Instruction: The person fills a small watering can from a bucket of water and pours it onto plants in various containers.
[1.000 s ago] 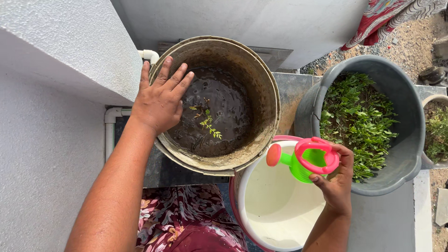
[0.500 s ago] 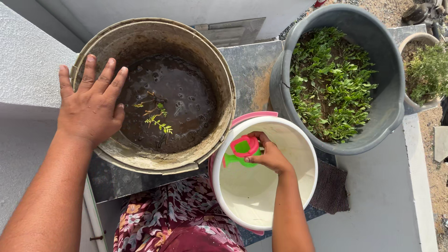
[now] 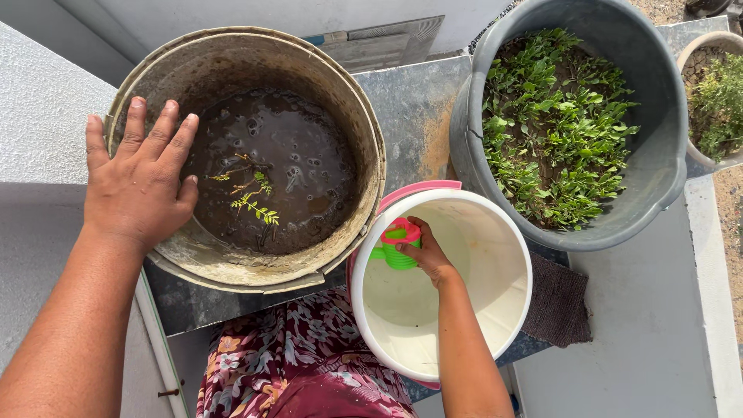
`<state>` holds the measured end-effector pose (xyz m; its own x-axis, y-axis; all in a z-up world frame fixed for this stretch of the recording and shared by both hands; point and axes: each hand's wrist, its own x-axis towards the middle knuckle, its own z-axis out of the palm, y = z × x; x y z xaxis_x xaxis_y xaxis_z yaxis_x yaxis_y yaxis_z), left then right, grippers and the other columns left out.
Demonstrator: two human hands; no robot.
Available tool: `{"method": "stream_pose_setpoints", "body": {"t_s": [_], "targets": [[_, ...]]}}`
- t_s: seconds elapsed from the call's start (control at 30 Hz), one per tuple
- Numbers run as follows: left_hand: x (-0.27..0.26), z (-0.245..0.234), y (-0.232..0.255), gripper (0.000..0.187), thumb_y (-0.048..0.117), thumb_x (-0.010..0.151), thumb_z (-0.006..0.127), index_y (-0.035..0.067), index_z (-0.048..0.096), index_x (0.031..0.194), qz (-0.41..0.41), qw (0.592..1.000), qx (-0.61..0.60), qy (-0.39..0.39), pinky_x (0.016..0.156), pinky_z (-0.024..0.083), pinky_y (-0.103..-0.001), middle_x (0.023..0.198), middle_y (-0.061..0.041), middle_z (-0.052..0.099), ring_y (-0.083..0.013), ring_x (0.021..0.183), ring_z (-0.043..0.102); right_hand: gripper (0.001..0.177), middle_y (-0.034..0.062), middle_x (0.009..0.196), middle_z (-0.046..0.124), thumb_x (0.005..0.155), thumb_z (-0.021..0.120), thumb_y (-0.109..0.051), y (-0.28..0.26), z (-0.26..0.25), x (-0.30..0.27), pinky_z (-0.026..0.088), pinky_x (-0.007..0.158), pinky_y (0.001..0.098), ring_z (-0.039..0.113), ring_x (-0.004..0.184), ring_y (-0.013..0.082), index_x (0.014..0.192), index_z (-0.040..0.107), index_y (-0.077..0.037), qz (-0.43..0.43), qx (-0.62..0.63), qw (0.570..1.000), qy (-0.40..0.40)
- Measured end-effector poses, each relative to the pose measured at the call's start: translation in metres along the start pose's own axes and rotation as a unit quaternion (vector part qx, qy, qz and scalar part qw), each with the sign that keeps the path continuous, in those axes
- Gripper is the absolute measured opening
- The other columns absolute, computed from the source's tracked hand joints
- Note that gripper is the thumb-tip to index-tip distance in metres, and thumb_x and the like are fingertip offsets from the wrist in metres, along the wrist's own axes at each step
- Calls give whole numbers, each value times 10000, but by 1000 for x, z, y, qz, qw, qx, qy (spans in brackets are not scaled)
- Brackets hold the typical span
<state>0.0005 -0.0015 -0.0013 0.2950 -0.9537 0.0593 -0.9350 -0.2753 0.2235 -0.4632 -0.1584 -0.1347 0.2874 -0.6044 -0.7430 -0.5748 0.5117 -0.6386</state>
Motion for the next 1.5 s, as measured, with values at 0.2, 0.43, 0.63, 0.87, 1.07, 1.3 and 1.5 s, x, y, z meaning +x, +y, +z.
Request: {"method": "stream_pose_setpoints", "body": {"t_s": [0.2,0.43,0.63,0.87,1.07,1.3,1.5], "targets": [[-1,3,0,772,320,884,602,287,385,1625,-11,999,33,-6,1318,57,-628,1716,-31,350,-277,1612,254,846,63,1423,596,803,778,-310,0,7,2,583,924,416,642,1224,223,1526,347,-232,37,6,999,-1],[0,4,-1,765,324,902,607,285,393,1635,-10,999,47,-4,1318,69,-621,1719,-39,358,-285,1614,263,868,54,1437,582,791,772,-308,7,5,5,565,917,418,642,1209,243,1533,325,-263,50,17,999,13],[-1,1,0,784,295,872,622,265,410,1626,-3,999,37,6,1304,83,-642,1707,-53,383,-297,1606,283,973,80,1466,583,716,925,-224,17,7,10,461,1103,377,549,1346,227,1515,376,-147,-39,-19,999,11],[-1,-1,0,787,280,863,656,248,440,1619,3,999,28,17,1293,94,-652,1696,-54,410,-310,1599,316,1155,75,1388,604,582,950,-102,-11,6,-14,441,1127,356,551,1320,215,1522,284,-189,-41,-69,997,6],[-1,4,-2,772,292,875,658,272,447,1617,-3,998,52,19,1303,89,-622,1700,-28,413,-284,1595,323,1032,47,1405,562,539,829,45,-36,-13,-51,579,1023,401,555,1327,214,1473,429,-133,-112,-10,993,-34],[-1,2,-1,738,314,858,681,296,485,1570,-11,996,89,9,1277,46,-621,1670,12,431,-260,1585,313,1102,9,1429,543,484,868,54,-65,-33,-86,493,1066,366,495,1370,172,1482,444,-145,-172,73,980,-63],[-1,-2,-1,684,289,853,679,248,536,1521,-5,999,48,21,1281,54,-610,1642,-10,461,-254,1578,319,1130,99,1433,582,490,942,-72,-108,-33,-108,454,1152,390,541,1367,239,1498,433,-78,-268,92,954,-98]]}}
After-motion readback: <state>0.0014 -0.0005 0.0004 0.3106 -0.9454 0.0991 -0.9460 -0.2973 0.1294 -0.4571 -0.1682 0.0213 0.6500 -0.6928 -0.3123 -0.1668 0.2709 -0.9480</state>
